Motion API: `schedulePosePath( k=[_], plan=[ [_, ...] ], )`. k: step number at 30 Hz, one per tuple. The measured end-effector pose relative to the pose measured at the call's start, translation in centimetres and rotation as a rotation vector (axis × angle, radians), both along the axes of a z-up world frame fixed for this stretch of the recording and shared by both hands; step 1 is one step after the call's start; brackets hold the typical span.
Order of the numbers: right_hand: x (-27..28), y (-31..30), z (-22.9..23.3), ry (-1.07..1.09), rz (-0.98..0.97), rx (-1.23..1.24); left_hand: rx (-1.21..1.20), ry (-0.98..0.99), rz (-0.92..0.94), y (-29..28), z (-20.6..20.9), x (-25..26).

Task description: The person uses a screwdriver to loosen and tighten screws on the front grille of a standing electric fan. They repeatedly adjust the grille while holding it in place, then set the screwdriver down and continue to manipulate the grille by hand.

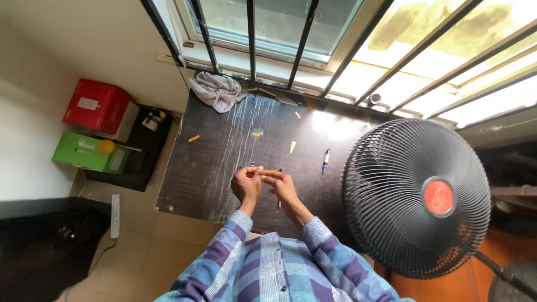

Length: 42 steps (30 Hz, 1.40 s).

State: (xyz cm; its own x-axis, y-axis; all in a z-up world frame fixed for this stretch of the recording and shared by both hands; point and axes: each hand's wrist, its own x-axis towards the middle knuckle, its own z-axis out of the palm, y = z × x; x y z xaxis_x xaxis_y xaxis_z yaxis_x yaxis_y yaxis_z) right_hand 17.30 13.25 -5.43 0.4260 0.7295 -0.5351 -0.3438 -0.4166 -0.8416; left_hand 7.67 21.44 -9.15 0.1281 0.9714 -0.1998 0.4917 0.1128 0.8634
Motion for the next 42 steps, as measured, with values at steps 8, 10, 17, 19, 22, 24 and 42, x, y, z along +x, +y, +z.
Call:
schedulePosePath(
  k=[8, 10, 17, 19, 22, 24, 42],
  plan=[
    [-0.6, 4.1, -8.2, -0.482, -0.193, -0.332, -0.175, 0.25, -0.064, 5.8, 0.2, -4.8],
    [-1.2, 5.3, -9.9, -0.595, -0.172, -0.331, -0.266, 0.163, -0.078, 6.6, -0.4, -6.2],
    [-1.8, 8.5, -13.8, -0.852, -0.046, -0.327, -0.444, -0.098, -0.197, 9.0, -4.3, -9.4],
    [-1.7, 8.6, -14.1, -0.873, -0.008, -0.338, -0.48, -0.142, -0.226, 9.4, -5.9, -10.1],
    [-1.9, 8.7, -14.3, -0.988, 0.047, -0.285, -0.476, -0.263, -0.263, 10.3, -8.4, -10.8],
    [-2.2, 8.9, -14.3, -1.049, 0.079, -0.272, -0.464, -0.315, -0.286, 11.0, -9.5, -11.1],
    [-5.0, -1.8, 0.0, -0.277, -0.548, -0.104, -0.15, -0.182, -0.921, 5.8, 6.0, -2.7]
  ],
)
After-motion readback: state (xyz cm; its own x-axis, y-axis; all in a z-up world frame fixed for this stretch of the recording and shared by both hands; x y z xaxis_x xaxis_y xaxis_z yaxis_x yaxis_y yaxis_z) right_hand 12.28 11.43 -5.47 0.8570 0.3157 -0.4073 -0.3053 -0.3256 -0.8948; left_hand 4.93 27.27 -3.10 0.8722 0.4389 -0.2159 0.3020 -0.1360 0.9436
